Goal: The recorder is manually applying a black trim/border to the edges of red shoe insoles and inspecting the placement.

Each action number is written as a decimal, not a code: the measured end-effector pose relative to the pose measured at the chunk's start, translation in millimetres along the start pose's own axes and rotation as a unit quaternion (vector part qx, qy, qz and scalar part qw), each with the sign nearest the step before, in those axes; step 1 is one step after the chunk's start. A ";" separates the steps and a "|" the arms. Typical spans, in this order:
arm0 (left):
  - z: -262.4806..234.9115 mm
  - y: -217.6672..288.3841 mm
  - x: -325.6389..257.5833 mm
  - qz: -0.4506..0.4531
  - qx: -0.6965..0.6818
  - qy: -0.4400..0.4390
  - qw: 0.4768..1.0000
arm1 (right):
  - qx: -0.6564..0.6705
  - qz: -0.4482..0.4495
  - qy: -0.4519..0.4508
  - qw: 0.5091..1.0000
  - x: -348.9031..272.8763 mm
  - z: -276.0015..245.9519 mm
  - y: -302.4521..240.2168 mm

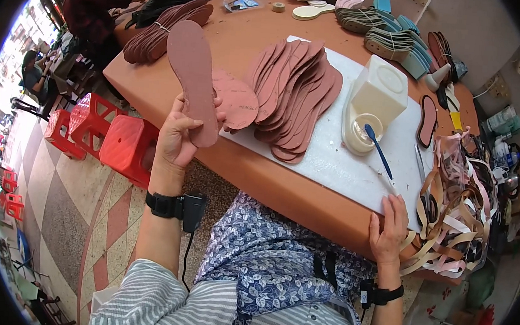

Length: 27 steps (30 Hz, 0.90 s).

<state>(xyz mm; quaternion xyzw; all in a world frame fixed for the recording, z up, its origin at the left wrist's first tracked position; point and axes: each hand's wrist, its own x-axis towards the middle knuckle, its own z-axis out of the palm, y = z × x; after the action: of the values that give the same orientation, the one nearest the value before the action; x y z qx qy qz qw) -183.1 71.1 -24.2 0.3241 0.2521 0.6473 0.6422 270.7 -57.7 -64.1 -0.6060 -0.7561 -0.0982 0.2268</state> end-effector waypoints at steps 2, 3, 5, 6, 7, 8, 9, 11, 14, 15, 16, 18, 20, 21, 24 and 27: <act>-2.6 1.3 -1.2 0.003 -0.007 0.002 1.000 | 0.001 0.000 -0.001 1.000 0.1 -0.8 -0.7; -1.9 1.4 -1.9 0.002 -0.007 0.002 1.000 | 0.001 -0.001 -0.001 1.000 1.0 -1.3 -1.5; 3.0 2.0 -4.6 0.010 -0.003 0.027 1.000 | -0.002 -0.001 0.000 1.000 2.4 -2.7 -2.2; 6.3 3.0 -7.3 0.010 -0.004 0.026 1.000 | 0.009 0.000 -0.003 1.000 3.3 -2.8 -2.5; 11.2 4.1 -10.8 0.023 0.015 0.015 1.000 | 0.019 0.000 -0.005 1.000 4.1 -3.5 -2.4; 17.2 4.2 -12.9 0.034 0.031 0.001 0.999 | 0.014 0.002 -0.004 1.000 5.0 -5.4 -2.3; 27.8 4.4 -15.9 0.034 0.026 -0.002 0.999 | 0.045 0.030 0.009 0.999 6.1 -7.6 -2.4; 58.6 2.0 -25.8 -0.015 0.053 -0.051 0.997 | 0.074 0.060 0.022 0.995 10.0 -11.2 -2.8; 83.0 -9.1 -38.4 -0.029 0.062 -0.072 0.995 | 0.070 0.046 0.043 0.996 34.2 -20.3 -12.2; 89.5 -13.5 -42.7 -0.040 0.060 -0.090 0.993 | 0.070 0.045 0.043 0.996 39.1 -17.8 -11.6; 104.1 -18.6 -47.9 -0.042 0.054 -0.068 0.995 | 0.065 0.040 0.025 0.997 42.9 -16.2 -9.9; 105.4 -31.6 -47.9 -0.097 0.049 -0.097 0.989 | 0.055 0.029 -0.001 0.998 49.1 -14.5 -5.7; 100.2 -44.0 -43.1 -0.097 0.061 -0.118 0.986 | 0.052 0.037 -0.014 0.998 52.2 -9.1 -4.3; 95.6 -46.2 -38.7 -0.097 0.059 -0.117 0.987 | 0.052 0.046 -0.027 0.997 53.0 -8.2 -4.1; 83.6 -51.2 -26.6 -0.132 0.026 -0.101 0.986 | 0.064 0.069 -0.024 0.995 50.7 -6.0 -4.5; 79.8 -53.8 -22.7 -0.152 0.014 -0.089 0.984 | 0.015 -0.017 0.052 0.998 55.0 -16.9 -31.1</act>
<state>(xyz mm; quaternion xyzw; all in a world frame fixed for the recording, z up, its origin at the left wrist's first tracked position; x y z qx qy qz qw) -88.7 43.9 -13.5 0.3472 0.2493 0.5071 0.7484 235.6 -24.5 -20.0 -0.5837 -0.7548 -0.1219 0.2733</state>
